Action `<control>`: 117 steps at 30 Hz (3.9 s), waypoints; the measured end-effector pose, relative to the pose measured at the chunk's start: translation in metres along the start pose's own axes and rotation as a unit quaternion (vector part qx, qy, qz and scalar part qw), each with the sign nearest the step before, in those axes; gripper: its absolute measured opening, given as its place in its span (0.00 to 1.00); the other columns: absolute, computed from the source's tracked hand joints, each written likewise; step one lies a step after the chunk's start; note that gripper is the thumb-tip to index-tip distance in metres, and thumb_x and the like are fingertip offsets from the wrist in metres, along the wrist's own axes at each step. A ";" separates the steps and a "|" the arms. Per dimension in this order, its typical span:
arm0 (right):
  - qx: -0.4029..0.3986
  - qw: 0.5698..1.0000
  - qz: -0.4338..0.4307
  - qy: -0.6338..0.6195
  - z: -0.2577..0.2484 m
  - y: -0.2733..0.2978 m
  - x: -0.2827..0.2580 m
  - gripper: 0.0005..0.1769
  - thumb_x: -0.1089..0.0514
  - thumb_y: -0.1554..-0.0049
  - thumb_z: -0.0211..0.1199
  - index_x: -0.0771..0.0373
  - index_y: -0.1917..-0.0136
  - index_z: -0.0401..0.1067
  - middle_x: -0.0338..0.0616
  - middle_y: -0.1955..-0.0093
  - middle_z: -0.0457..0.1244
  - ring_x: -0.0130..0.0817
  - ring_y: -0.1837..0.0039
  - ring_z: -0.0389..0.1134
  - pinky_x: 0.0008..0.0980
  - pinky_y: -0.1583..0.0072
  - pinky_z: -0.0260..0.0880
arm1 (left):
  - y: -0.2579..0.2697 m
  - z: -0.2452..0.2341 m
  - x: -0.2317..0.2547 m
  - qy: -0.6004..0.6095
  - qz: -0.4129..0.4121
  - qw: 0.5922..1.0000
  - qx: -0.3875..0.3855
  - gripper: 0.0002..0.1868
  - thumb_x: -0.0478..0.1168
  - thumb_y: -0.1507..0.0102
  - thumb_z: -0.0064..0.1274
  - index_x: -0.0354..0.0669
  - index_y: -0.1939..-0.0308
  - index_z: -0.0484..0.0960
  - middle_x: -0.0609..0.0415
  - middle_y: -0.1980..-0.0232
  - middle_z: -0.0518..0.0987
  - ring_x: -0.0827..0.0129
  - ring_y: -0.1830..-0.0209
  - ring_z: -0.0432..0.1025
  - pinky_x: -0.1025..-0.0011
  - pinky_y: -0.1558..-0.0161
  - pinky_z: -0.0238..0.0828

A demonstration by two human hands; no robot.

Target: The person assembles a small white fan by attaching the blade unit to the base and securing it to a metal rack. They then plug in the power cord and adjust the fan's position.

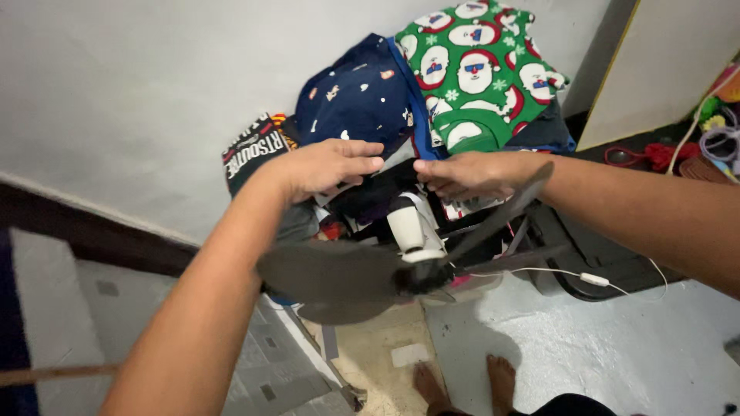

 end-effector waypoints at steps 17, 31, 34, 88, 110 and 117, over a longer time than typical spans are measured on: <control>-0.024 0.993 -0.119 -0.005 0.006 0.063 -0.021 0.57 0.20 0.47 0.48 0.63 0.21 0.56 0.57 0.19 0.51 0.47 0.19 0.51 0.46 0.23 0.53 | 0.065 -0.008 0.057 -0.179 0.063 0.970 0.151 0.39 0.57 0.39 0.57 0.45 0.27 0.68 0.43 0.37 0.80 0.60 0.38 0.75 0.66 0.37 0.68; -0.076 0.994 -0.053 0.057 -0.032 0.015 0.011 0.53 0.24 0.51 0.53 0.65 0.27 0.68 0.52 0.23 0.61 0.47 0.23 0.57 0.51 0.26 0.55 | 0.059 0.056 0.111 -0.136 0.124 0.937 0.297 0.33 0.55 0.36 0.56 0.39 0.32 0.73 0.40 0.38 0.80 0.57 0.38 0.75 0.65 0.39 0.69; -0.110 0.992 -0.036 0.053 -0.051 -0.019 0.022 0.51 0.24 0.44 0.53 0.66 0.25 0.60 0.55 0.21 0.54 0.48 0.21 0.55 0.52 0.24 0.57 | 0.044 0.057 0.129 -0.094 0.062 0.939 0.326 0.34 0.55 0.36 0.56 0.41 0.31 0.73 0.40 0.39 0.80 0.58 0.40 0.76 0.66 0.39 0.69; 0.094 0.973 -0.151 0.149 -0.021 -0.247 0.129 0.64 0.22 0.50 0.64 0.67 0.19 0.48 0.62 0.19 0.48 0.54 0.19 0.49 0.46 0.24 0.49 | -0.002 0.152 0.040 0.044 -0.270 0.921 0.276 0.51 0.28 0.51 0.68 0.77 0.30 0.70 0.56 0.53 0.86 0.69 0.59 0.78 0.69 0.54 0.77; 0.123 0.973 -0.190 0.053 -0.005 -0.314 0.173 0.61 0.23 0.53 0.63 0.64 0.20 0.57 0.54 0.19 0.56 0.47 0.20 0.56 0.42 0.22 0.55 | -0.017 0.141 0.027 -0.080 -0.215 0.937 0.265 0.47 0.39 0.52 0.72 0.68 0.29 0.70 0.43 0.45 0.83 0.53 0.46 0.78 0.65 0.42 0.72; 0.136 0.982 -0.130 -0.021 -0.011 -0.311 0.150 0.61 0.20 0.47 0.58 0.62 0.17 0.48 0.54 0.15 0.43 0.51 0.16 0.42 0.46 0.22 0.44 | -0.022 0.140 0.014 -0.073 -0.214 0.942 0.247 0.48 0.40 0.51 0.71 0.64 0.28 0.69 0.40 0.43 0.81 0.51 0.44 0.77 0.64 0.41 0.71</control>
Point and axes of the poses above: each hand's wrist, its own y-axis away from the middle knuckle, its own z-axis out of the palm, x = y × z, the point moved 4 cm from there along -y, towards the middle knuckle
